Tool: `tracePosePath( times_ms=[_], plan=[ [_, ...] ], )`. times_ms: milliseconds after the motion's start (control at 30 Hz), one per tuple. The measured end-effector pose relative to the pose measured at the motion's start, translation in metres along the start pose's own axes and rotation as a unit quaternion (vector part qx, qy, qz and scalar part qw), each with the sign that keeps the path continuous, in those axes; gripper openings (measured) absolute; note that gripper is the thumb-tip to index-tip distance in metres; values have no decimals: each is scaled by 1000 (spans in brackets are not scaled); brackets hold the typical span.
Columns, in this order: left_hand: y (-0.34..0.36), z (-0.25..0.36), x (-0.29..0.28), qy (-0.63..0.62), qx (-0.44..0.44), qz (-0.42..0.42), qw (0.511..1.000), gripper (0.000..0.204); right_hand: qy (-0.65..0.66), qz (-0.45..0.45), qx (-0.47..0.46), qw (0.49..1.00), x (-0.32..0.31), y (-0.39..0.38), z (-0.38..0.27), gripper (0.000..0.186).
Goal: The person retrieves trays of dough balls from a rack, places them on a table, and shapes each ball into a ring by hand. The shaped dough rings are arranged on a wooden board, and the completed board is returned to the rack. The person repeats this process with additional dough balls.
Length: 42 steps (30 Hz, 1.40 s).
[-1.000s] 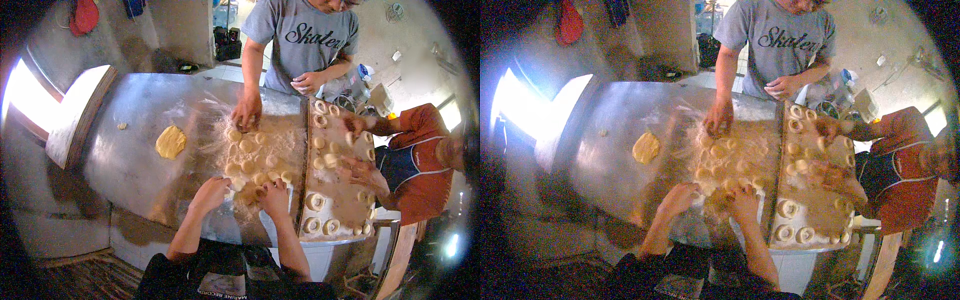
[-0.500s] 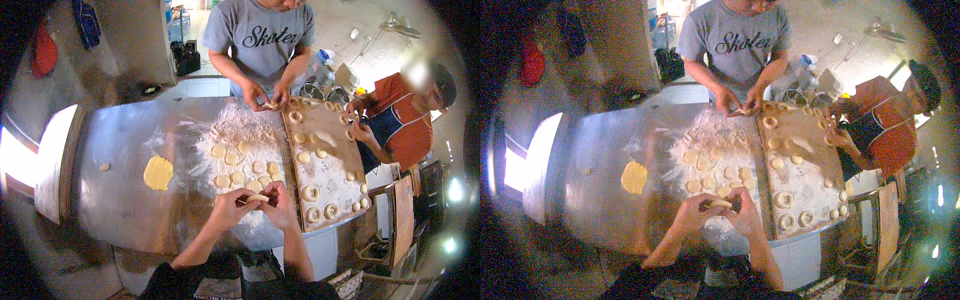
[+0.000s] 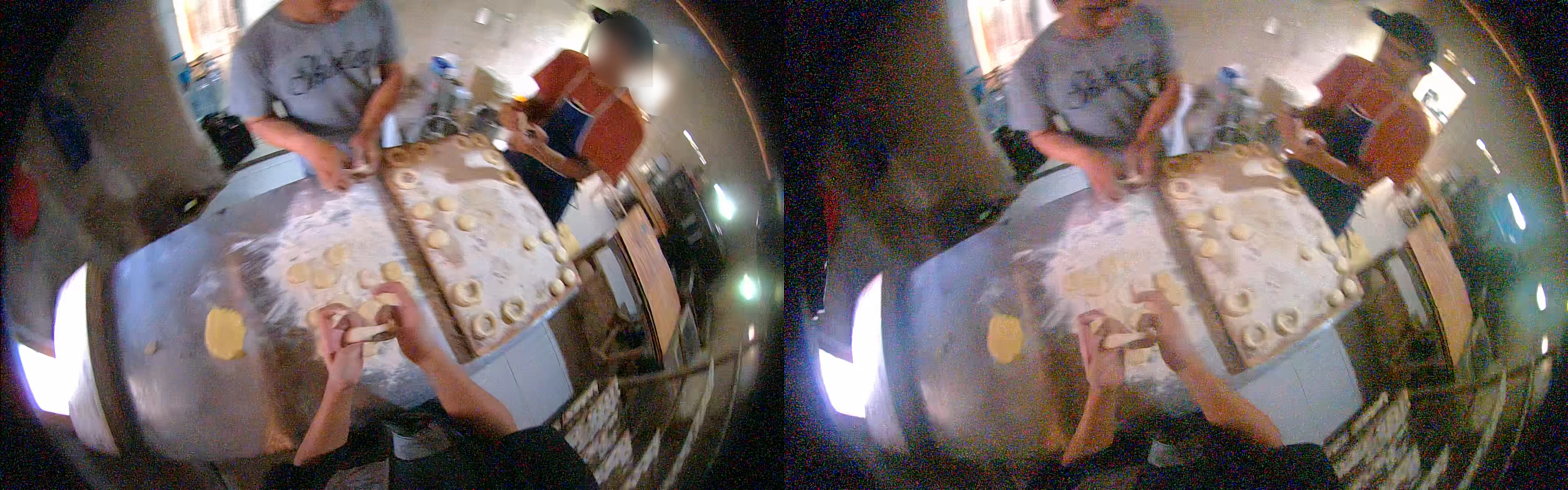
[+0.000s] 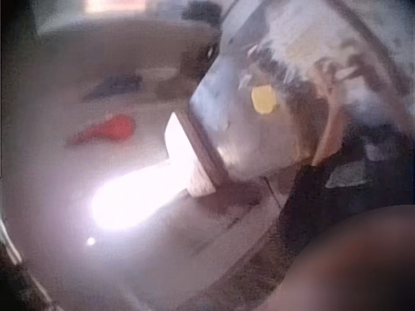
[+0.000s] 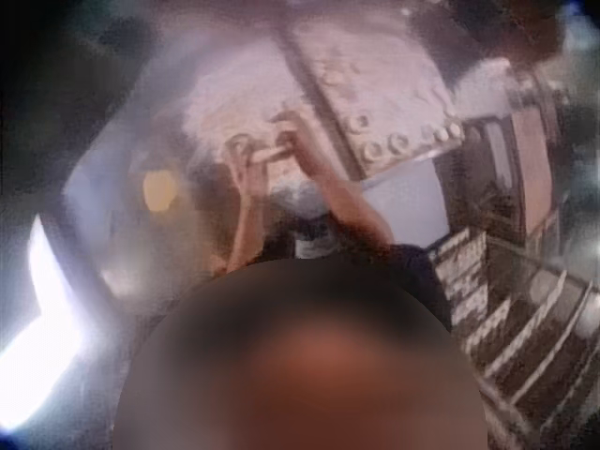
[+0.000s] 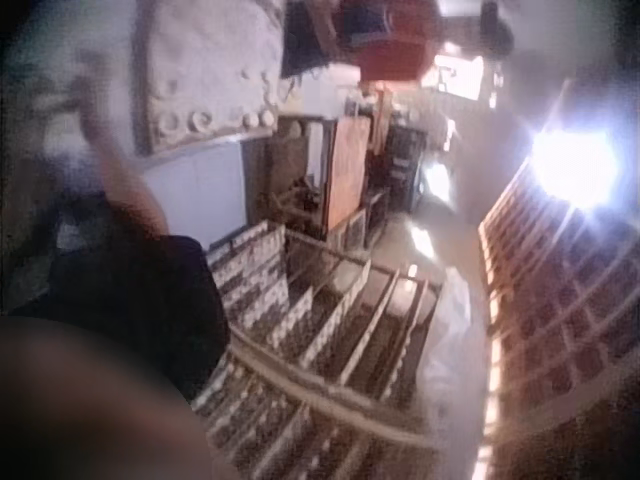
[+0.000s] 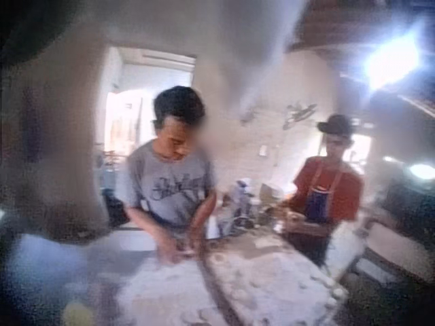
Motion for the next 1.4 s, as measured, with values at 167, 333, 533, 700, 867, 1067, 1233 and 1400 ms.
tracePosePath(
  times_ms=[167,333,533,700,867,1067,1233,1400],
  plan=[
    [-2,-37,49,138,-19,8,990,34,49,-73,-37,995,-22,-1,-15,55],
    [6,-67,110,334,35,-45,941,32,61,-104,-94,988,-84,-13,-33,64],
    [19,-65,219,317,157,-79,932,15,51,-27,-88,994,-187,-28,-34,66],
    [22,-53,306,390,187,-104,896,17,18,-8,-163,986,-257,-40,-49,48],
    [21,-76,357,395,140,-172,892,10,107,17,-100,989,-315,-36,-25,58],
    [15,-106,384,396,86,-183,895,22,149,-38,-94,984,-355,-43,-18,72],
    [41,-135,398,428,-85,-183,881,47,-126,97,-113,981,-383,-13,-37,82],
    [72,-121,384,682,29,-70,727,68,-407,151,41,900,-415,2,-7,87]
  ],
)
Point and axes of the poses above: each hand's wrist, its own y-axis towards the middle knuckle, its own x-axis out of the palm, z = x × y, the point moved 9 cm from there along y, towards the middle knuckle, and after that the axes turned 3 degrees about x, right-handed, at the moved point
